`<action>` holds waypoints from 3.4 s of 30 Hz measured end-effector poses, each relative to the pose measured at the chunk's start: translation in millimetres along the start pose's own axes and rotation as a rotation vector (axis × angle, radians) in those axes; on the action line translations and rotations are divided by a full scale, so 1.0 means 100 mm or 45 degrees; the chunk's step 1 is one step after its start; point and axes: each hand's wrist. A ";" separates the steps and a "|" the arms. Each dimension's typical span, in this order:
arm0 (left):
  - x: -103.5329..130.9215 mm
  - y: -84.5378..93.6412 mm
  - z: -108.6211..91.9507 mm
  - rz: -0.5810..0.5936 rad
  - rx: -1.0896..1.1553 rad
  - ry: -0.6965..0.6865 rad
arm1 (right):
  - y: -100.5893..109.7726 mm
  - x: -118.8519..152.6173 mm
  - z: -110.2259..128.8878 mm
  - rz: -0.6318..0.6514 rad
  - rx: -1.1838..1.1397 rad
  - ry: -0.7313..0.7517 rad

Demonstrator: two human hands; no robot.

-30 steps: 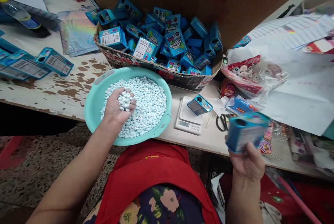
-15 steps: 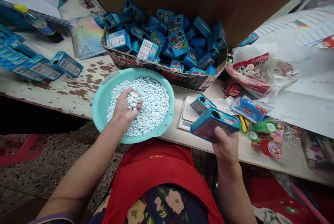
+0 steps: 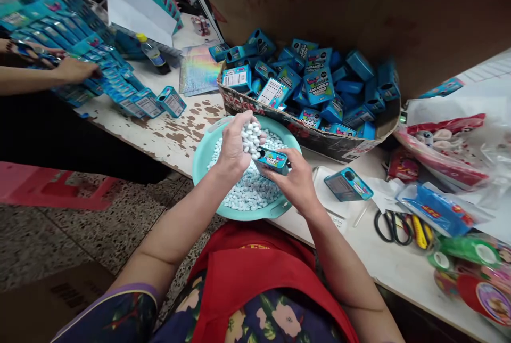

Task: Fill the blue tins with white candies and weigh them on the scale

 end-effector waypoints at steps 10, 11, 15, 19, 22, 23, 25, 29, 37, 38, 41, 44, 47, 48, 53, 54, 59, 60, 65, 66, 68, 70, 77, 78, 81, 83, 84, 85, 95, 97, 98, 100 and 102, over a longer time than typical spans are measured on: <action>-0.04 0.04 0.08 0.118 -0.077 -0.124 | 0.02 -0.06 0.08 0.117 0.151 0.015; -0.03 0.04 0.09 0.125 -0.104 -0.143 | 0.02 -0.06 0.08 0.129 0.155 0.013; -0.03 0.08 0.12 0.144 -0.165 -0.210 | 0.02 -0.05 0.11 0.094 0.154 0.001; -0.04 0.10 0.12 0.140 -0.202 -0.208 | 0.02 -0.04 0.12 0.093 0.160 0.036; -0.04 0.10 0.13 0.143 -0.228 -0.224 | 0.03 -0.04 0.11 0.089 0.144 0.031; -0.04 0.10 0.13 0.154 -0.239 -0.228 | 0.03 -0.04 0.10 0.084 0.145 0.026; -0.03 0.10 0.14 0.172 -0.253 -0.231 | 0.02 -0.04 0.10 0.079 0.158 0.024; -0.03 0.09 0.14 0.178 -0.268 -0.235 | 0.01 -0.03 0.09 0.107 0.147 0.046; -0.02 0.07 0.14 0.166 -0.290 -0.222 | 0.00 -0.04 0.08 0.085 0.123 0.043; -0.02 0.07 0.14 0.161 -0.285 -0.229 | -0.01 -0.04 0.08 0.095 0.103 0.043; -0.01 0.07 0.14 0.166 -0.308 -0.227 | -0.02 -0.03 0.07 0.036 0.087 0.024; 0.01 0.09 0.13 0.188 -0.311 -0.207 | -0.03 -0.02 0.06 -0.017 0.084 0.028; 0.03 0.08 0.13 0.203 -0.299 -0.215 | -0.04 -0.01 0.05 -0.040 0.060 0.020; 0.03 0.06 0.14 0.212 -0.302 -0.218 | -0.05 -0.02 0.04 -0.048 0.057 0.019; 0.01 0.01 0.10 0.278 -0.330 -0.216 | -0.06 0.00 0.01 -0.035 -0.029 0.067; -0.02 0.03 0.08 0.277 -0.345 -0.226 | -0.03 0.02 0.00 -0.036 -0.053 0.065; -0.37 0.33 0.13 0.123 -0.808 -0.351 | 0.21 0.18 -0.04 -0.149 -0.191 -0.038; -0.47 0.41 0.18 0.139 -1.052 -0.371 | 0.25 0.21 -0.04 -0.184 -0.207 -0.054; -0.78 0.60 0.64 0.462 -2.204 -0.428 | 0.33 0.25 -0.06 -0.238 -0.200 -0.082; -0.76 0.60 0.72 0.517 -2.310 -0.418 | 0.34 0.25 -0.07 -0.263 -0.197 -0.101; -0.67 0.60 0.81 0.609 -2.419 -0.386 | 0.36 0.25 -0.09 -0.320 -0.192 -0.142; -0.54 0.62 0.83 0.664 -2.429 -0.355 | 0.39 0.26 -0.11 -0.354 -0.204 -0.174; -0.35 0.80 0.57 0.356 -1.871 -0.217 | 0.41 0.26 -0.09 -0.325 -0.211 -0.215; -0.34 0.80 0.52 0.300 -1.661 -0.161 | 0.39 0.24 -0.08 -0.308 -0.195 -0.206; -0.24 0.68 0.36 0.180 -0.979 0.065 | 0.33 0.20 -0.02 -0.217 -0.133 -0.156; -0.13 0.56 0.25 0.160 -0.625 0.119 | 0.28 0.17 0.01 -0.145 -0.066 -0.115; -0.08 0.49 0.19 0.169 -0.491 0.111 | 0.25 0.15 0.02 -0.110 -0.025 -0.091; -0.04 0.42 0.14 0.180 -0.375 0.091 | 0.21 0.13 0.04 -0.079 0.020 -0.063; -0.08 0.19 0.15 0.161 -0.173 -0.092 | -0.03 0.01 0.10 0.090 0.176 -0.008; -0.08 0.20 0.15 0.188 -0.172 -0.097 | -0.03 -0.01 0.09 0.108 0.201 0.005; -0.08 0.21 0.15 0.197 -0.171 -0.099 | -0.03 -0.01 0.09 0.118 0.199 0.006; -0.08 0.22 0.14 0.199 -0.185 -0.109 | -0.03 -0.03 0.09 0.123 0.170 0.002; -0.08 0.22 0.14 0.183 -0.219 -0.136 | -0.03 -0.04 0.09 0.111 0.141 0.005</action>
Point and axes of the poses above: each hand's wrist, its own x-axis away from the middle knuckle, its own y-axis out of the back of the hand, z = x × y, and after that the axes turned 7 degrees about y, right-handed
